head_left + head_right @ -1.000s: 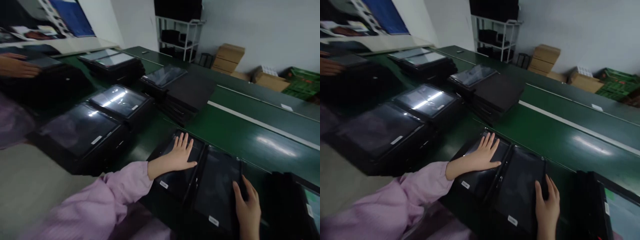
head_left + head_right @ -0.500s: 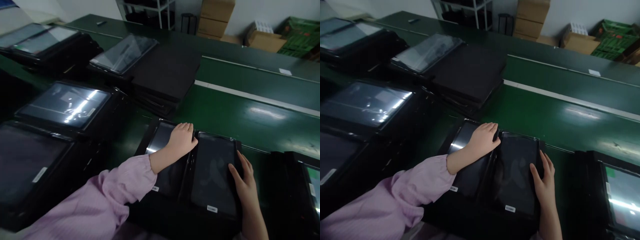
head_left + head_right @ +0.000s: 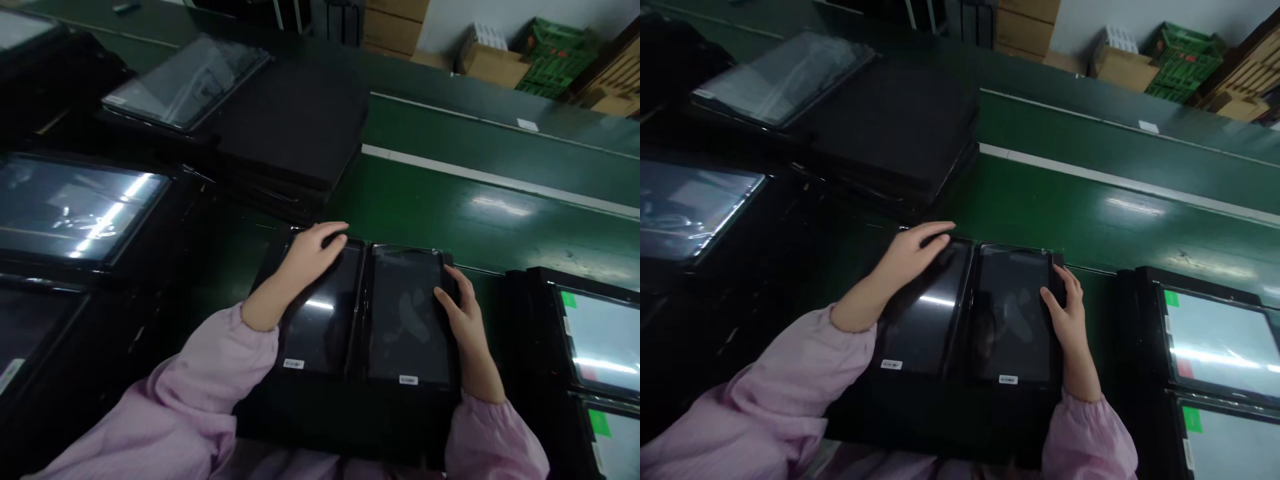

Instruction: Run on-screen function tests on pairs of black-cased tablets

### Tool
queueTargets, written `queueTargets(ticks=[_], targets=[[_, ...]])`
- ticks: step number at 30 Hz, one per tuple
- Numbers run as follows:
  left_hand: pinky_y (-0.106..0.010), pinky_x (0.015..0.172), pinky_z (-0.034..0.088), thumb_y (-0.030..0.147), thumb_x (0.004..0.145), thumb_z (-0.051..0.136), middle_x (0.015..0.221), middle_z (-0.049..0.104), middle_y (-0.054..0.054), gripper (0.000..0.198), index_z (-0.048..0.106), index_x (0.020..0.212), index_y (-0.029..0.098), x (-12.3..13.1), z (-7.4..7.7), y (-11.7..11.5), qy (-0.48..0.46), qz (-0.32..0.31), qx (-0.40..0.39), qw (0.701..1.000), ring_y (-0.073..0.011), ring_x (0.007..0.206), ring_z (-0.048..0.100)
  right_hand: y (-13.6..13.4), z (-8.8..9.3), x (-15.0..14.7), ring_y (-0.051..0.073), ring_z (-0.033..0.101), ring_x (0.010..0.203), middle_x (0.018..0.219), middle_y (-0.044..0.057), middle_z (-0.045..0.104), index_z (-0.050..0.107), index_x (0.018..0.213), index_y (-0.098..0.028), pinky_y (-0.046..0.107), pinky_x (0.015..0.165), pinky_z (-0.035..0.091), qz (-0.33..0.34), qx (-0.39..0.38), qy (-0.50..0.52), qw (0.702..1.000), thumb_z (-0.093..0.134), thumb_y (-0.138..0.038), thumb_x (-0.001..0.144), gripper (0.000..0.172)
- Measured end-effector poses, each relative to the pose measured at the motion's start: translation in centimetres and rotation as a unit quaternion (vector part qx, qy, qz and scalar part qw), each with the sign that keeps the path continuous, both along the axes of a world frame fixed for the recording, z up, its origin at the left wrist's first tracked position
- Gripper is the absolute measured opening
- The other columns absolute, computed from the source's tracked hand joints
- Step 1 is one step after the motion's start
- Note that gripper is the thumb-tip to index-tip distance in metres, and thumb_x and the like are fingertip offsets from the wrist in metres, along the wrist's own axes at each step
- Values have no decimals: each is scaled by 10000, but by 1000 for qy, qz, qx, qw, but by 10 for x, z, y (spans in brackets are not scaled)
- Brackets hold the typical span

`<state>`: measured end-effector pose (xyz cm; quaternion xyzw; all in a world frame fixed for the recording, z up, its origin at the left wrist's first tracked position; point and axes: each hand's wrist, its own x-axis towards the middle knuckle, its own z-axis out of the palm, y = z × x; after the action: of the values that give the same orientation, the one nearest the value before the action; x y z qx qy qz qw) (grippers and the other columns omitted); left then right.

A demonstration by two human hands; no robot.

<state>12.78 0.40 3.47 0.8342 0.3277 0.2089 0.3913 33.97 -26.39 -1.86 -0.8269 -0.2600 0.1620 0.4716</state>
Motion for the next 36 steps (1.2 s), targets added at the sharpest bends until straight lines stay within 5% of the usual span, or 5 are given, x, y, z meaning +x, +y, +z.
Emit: queueTargets(ticks=[5, 12, 18, 25, 36], targets=[[-451, 1216, 476, 400, 958, 621, 1247, 797, -72, 329, 834, 1115, 204, -71, -13, 7, -124, 188, -37, 974, -275, 1283, 704, -6, -7, -10, 330, 447, 1522, 1641, 135, 461, 472, 1580, -273, 532, 1193, 443, -45, 71, 13, 996, 628, -687, 906, 807], [-503, 1241, 458, 479, 872, 786, 1297, 765, -88, 337, 825, 1082, 218, -150, -59, -29, -274, 275, -161, 907, -302, 1352, 657, -31, -4, -31, 356, 603, 1342, 1420, 158, 655, 735, 1081, -192, 565, 1158, 443, -72, 72, -28, 994, 685, -715, 870, 566], [-540, 1355, 245, 687, 1009, 528, 1625, 538, -96, 593, 780, 1281, 224, -143, -55, -42, -125, 155, -153, 968, -342, 1569, 428, -75, -1, -55, 366, 678, 1192, 1251, 154, 736, 813, 882, -180, 575, 1096, 489, -151, 50, -36, 987, 700, -679, 890, 512], [-561, 1341, 273, 634, 1005, 616, 1749, 345, -64, 563, 639, 1461, 305, -130, -50, -65, -52, 70, -127, 988, -345, 1654, 256, -94, 2, -47, 435, 603, 1334, 1364, 137, 704, 853, 916, -203, 710, 1192, 373, -178, 116, 16, 977, 802, -620, 809, 434], [-604, 1319, 271, 488, 893, 696, 1658, 437, -137, 641, 595, 1481, 254, -89, -38, -42, 62, 138, -115, 982, -383, 1605, 345, -95, 4, -27, 373, 631, 1266, 1369, 143, 683, 851, 980, -200, 656, 1148, 428, -81, 87, -109, 987, 707, -549, 936, 380]])
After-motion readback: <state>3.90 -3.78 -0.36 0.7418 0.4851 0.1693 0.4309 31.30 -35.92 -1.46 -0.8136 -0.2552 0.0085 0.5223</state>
